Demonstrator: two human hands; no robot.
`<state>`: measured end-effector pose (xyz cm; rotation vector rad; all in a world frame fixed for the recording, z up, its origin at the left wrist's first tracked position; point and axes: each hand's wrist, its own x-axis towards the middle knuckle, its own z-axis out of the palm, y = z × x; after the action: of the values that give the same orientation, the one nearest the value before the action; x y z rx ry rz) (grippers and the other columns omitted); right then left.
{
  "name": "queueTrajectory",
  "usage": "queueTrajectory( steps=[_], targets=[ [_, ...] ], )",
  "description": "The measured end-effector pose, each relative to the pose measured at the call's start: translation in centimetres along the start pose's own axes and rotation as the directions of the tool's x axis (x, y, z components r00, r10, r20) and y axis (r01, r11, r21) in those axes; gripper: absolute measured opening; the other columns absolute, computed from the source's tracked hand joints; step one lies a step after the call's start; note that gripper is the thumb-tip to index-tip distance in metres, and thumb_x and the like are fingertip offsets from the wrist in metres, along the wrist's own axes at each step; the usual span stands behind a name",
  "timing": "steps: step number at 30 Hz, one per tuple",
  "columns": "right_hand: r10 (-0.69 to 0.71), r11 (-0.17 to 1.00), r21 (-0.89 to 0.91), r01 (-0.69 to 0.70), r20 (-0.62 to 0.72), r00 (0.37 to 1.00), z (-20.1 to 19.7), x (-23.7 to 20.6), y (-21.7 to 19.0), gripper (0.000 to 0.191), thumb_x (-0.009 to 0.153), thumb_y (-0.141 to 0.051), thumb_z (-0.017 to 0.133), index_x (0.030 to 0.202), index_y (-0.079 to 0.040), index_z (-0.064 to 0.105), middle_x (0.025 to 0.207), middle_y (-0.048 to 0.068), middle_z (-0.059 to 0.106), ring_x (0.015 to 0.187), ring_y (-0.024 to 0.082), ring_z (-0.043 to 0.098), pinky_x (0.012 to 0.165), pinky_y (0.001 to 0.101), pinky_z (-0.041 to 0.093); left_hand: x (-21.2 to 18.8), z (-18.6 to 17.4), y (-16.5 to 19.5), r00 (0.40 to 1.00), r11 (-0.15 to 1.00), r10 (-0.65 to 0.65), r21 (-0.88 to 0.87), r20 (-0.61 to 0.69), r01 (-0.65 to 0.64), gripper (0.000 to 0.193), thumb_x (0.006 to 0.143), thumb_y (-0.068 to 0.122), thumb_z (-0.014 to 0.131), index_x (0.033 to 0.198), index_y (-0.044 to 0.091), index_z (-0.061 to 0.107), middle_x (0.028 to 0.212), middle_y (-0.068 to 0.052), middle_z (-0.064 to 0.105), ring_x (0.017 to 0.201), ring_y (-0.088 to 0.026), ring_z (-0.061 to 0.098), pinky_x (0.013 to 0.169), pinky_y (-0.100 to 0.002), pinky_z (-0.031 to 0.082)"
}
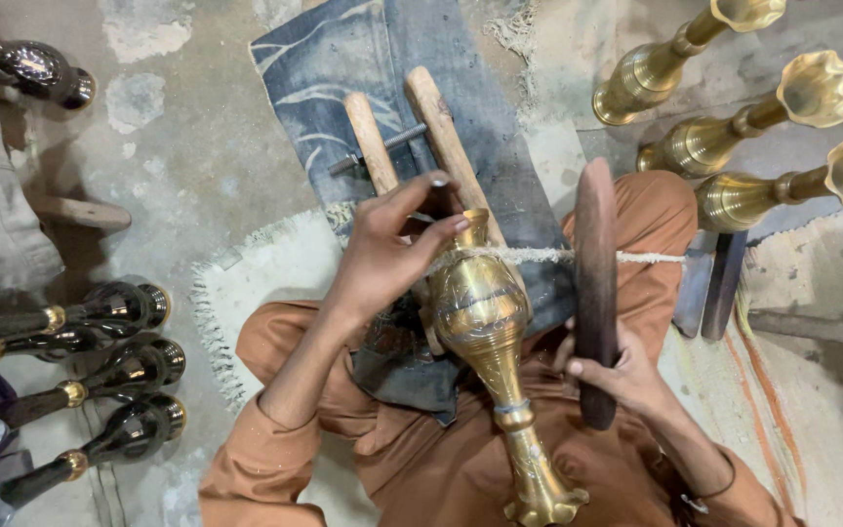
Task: The person sits cross-legged on the floor with a brass vase clamped in a wooden jig on their lap. They pull a rope wrapped around the vase to spin it while pressing a wooden tool against the spinning brass, repeatedly repositioning the rope and tool to work the vase's surface.
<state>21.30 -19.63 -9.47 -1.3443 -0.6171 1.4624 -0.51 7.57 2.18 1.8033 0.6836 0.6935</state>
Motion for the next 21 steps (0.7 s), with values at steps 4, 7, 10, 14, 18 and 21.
queueTrajectory(
  steps=[4,7,10,14,18,21],
  targets=[
    [-0.078,0.973,-0.225,0.044,-0.147,0.986,-1.6,-0.5,-2.4,0.065,0.082,-0.007,0.079,0.14,0.002,0.052,0.095,0.009,0.067,0.082,0.016,0.066,0.071,0.0344,0.057,2.1,1.2,0.4,0.983,0.973,0.135,0.17,0.121,-0.154,0.036,0.094,0.012,0.077,0.126,0.001,0.064,0.104,-0.013,0.076,0.091,-0.023,0.077,0.075,-0.033,0.063],
    [-0.238,0.971,-0.051,0.233,-0.146,0.96,-1.9,-0.4,-3.6,0.075,0.081,-0.011,0.08,0.145,-0.002,0.042,0.104,0.005,0.067,0.091,0.014,0.068,0.076,0.0335,0.06,3.3,1.7,0.5,0.955,0.92,0.205,0.292,0.213,-0.263,0.032,0.093,0.014,0.077,0.12,0.002,0.065,0.099,-0.015,0.076,0.085,-0.03,0.076,0.071,-0.04,0.061],
    [-0.227,0.959,0.154,0.238,-0.09,0.97,-1.6,0.7,-3.9,0.078,0.083,-0.014,0.081,0.149,-0.009,0.039,0.101,0.005,0.067,0.086,0.016,0.071,0.075,0.0325,0.061,3.6,2.0,0.7,0.956,0.925,0.083,0.335,0.281,-0.179,0.027,0.092,0.014,0.075,0.114,0.004,0.065,0.092,-0.014,0.075,0.076,-0.029,0.075,0.065,-0.042,0.06],
    [-0.15,0.969,-0.221,0.111,-0.165,0.975,-2.0,1.9,-4.6,0.06,0.085,-0.01,0.081,0.138,0.001,0.055,0.1,0.008,0.068,0.082,0.018,0.07,0.073,0.0315,0.059,3.8,2.1,1.0,0.95,0.905,0.099,0.37,0.295,-0.209,0.026,0.092,0.012,0.075,0.114,0.005,0.064,0.09,-0.013,0.073,0.076,-0.03,0.075,0.065,-0.043,0.061],
    [-0.624,0.466,-0.852,0.24,-0.124,0.771,-2.5,2.5,-7.0,0.069,0.086,-0.01,0.084,0.143,0.001,0.047,0.101,0.011,0.069,0.087,0.017,0.067,0.076,0.0315,0.055,3.6,2.1,1.0,0.94,0.892,0.216,0.338,0.266,-0.3,0.031,0.088,0.007,0.075,0.117,0.005,0.064,0.094,-0.016,0.073,0.079,-0.035,0.073,0.065,-0.044,0.06],
    [-0.704,0.389,-0.879,0.275,-0.091,0.704,-2.4,3.1,-8.6,0.072,0.086,-0.009,0.085,0.145,0.004,0.046,0.104,0.018,0.065,0.09,0.017,0.064,0.074,0.0318,0.054,3.5,2.3,1.0,0.932,0.866,0.24,0.374,0.273,-0.332,0.037,0.084,0.004,0.075,0.119,0.005,0.064,0.09,-0.017,0.072,0.08,-0.038,0.072,0.065,-0.047,0.058]
  ],
)
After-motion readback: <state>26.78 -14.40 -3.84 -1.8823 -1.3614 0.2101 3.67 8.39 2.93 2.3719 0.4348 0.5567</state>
